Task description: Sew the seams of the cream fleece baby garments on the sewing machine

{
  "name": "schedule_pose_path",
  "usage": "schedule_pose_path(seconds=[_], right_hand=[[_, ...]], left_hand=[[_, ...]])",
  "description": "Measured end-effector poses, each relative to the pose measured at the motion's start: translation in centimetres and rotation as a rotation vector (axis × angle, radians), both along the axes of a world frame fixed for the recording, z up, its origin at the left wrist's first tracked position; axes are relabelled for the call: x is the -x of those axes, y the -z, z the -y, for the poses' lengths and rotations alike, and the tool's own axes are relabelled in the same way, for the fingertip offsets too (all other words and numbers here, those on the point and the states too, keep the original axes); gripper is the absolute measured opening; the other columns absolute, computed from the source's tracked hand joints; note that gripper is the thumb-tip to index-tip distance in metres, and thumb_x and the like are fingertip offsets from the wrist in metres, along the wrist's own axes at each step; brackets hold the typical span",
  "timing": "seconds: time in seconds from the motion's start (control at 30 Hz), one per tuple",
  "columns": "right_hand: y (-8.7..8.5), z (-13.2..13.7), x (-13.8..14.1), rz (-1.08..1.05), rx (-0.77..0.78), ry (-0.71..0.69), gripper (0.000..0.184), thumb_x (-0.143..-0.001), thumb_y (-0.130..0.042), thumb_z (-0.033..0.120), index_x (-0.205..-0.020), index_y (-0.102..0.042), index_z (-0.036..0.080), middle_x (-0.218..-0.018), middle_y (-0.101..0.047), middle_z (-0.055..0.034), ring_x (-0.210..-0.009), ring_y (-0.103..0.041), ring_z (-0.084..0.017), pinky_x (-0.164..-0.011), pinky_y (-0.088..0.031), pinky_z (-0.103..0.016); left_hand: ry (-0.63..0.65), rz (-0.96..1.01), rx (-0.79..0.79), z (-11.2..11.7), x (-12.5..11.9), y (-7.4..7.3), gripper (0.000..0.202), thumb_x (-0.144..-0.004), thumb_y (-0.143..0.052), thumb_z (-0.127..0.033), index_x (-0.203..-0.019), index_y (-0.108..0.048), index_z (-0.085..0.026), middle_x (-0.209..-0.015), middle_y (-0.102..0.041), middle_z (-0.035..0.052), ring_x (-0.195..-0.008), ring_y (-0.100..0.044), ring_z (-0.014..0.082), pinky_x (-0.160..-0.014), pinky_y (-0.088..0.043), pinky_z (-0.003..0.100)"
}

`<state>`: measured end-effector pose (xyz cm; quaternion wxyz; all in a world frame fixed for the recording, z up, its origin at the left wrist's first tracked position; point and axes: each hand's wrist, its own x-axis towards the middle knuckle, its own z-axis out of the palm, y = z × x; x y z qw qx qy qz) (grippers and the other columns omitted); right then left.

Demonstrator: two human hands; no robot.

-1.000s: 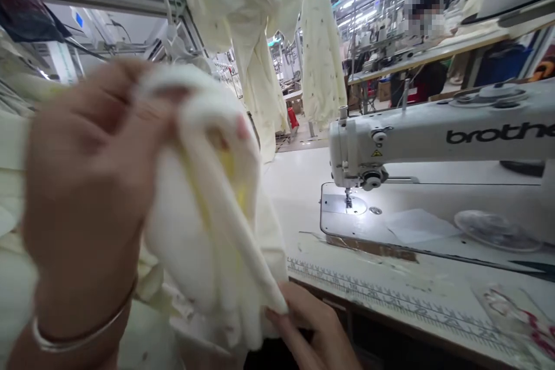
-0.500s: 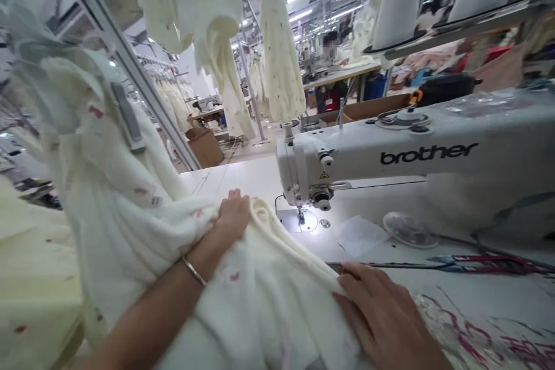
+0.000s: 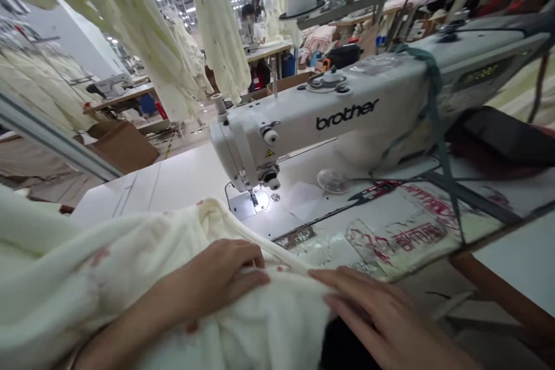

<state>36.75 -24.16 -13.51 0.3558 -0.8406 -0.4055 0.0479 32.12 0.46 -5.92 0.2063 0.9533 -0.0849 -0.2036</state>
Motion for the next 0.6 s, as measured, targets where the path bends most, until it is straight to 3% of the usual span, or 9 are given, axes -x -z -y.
schedule_pose_path(seconds=[0.13,0.2,0.3,0.43,0.5,0.6], right_hand=[[1.0,0.2,-1.4,-0.067,0.023,0.037,0.014,-0.089,-0.036,0.018,-0.08,-0.047,0.022,-0.074,-0.059,-0.0002,-0.065,-0.06,-0.017,-0.055,-0.048,-0.026],[1.2,0.2,-1.4,0.048,-0.007,0.048,0.015,-0.087,-0.034,0.014,-0.078,-0.044,0.022,-0.077,-0.054,-0.0023,-0.068,-0.057,-0.018,-0.058,-0.048,-0.029],[1.8,0.4,-1.0,0.191,-0.044,0.064,0.016,-0.086,-0.033,0.01,-0.079,-0.042,0.021,-0.082,-0.049,-0.0045,-0.073,-0.053,-0.02,-0.062,-0.048,-0.033],[2.8,0.6,-0.8,0.243,-0.069,0.057,0.015,-0.089,-0.033,0.011,-0.085,-0.043,0.021,-0.085,-0.048,-0.0049,-0.077,-0.051,-0.022,-0.063,-0.046,-0.035],[3.1,0.6,-0.9,0.263,-0.086,0.04,0.016,-0.091,-0.032,0.012,-0.086,-0.044,0.021,-0.088,-0.049,-0.0053,-0.08,-0.051,-0.023,-0.067,-0.045,-0.036],[3.2,0.6,-1.1,0.286,-0.113,0.026,0.017,-0.093,-0.032,0.012,-0.087,-0.045,0.021,-0.088,-0.05,-0.005,-0.081,-0.051,-0.022,-0.07,-0.044,-0.036]], left_hand=[[-0.04,0.0,-0.213,0.4,-1.3,2.2,0.027,-0.09,-0.044,-0.04,-0.087,-0.06,-0.018,-0.087,-0.064,0.0037,-0.077,-0.061,0.0206,-0.069,-0.043,0.032],[-0.018,0.078,-0.225,0.8,-1.6,2.3,0.028,-0.086,-0.052,-0.043,-0.099,-0.058,-0.019,-0.097,-0.062,0.0051,-0.086,-0.059,0.0229,-0.073,-0.044,0.035],[0.064,0.209,-0.155,0.8,-2.0,2.2,0.054,-0.072,-0.068,-0.045,-0.116,-0.05,-0.019,-0.113,-0.055,0.009,-0.103,-0.051,0.0253,-0.085,-0.043,0.038],[0.059,0.18,-0.124,0.0,-2.3,2.2,0.044,-0.061,-0.078,-0.041,-0.09,-0.055,-0.018,-0.095,-0.055,0.005,-0.091,-0.051,0.0214,-0.086,-0.042,0.037],[0.029,0.167,-0.067,-0.4,-2.0,1.7,0.036,-0.065,-0.075,-0.039,-0.081,-0.051,-0.017,-0.092,-0.055,0.0036,-0.09,-0.05,0.019,-0.086,-0.041,0.034],[-0.028,0.129,0.016,-0.9,-1.5,1.0,0.015,-0.084,-0.055,-0.031,-0.092,-0.05,-0.019,-0.095,-0.057,0.0025,-0.09,-0.052,0.0156,-0.085,-0.041,0.03]])
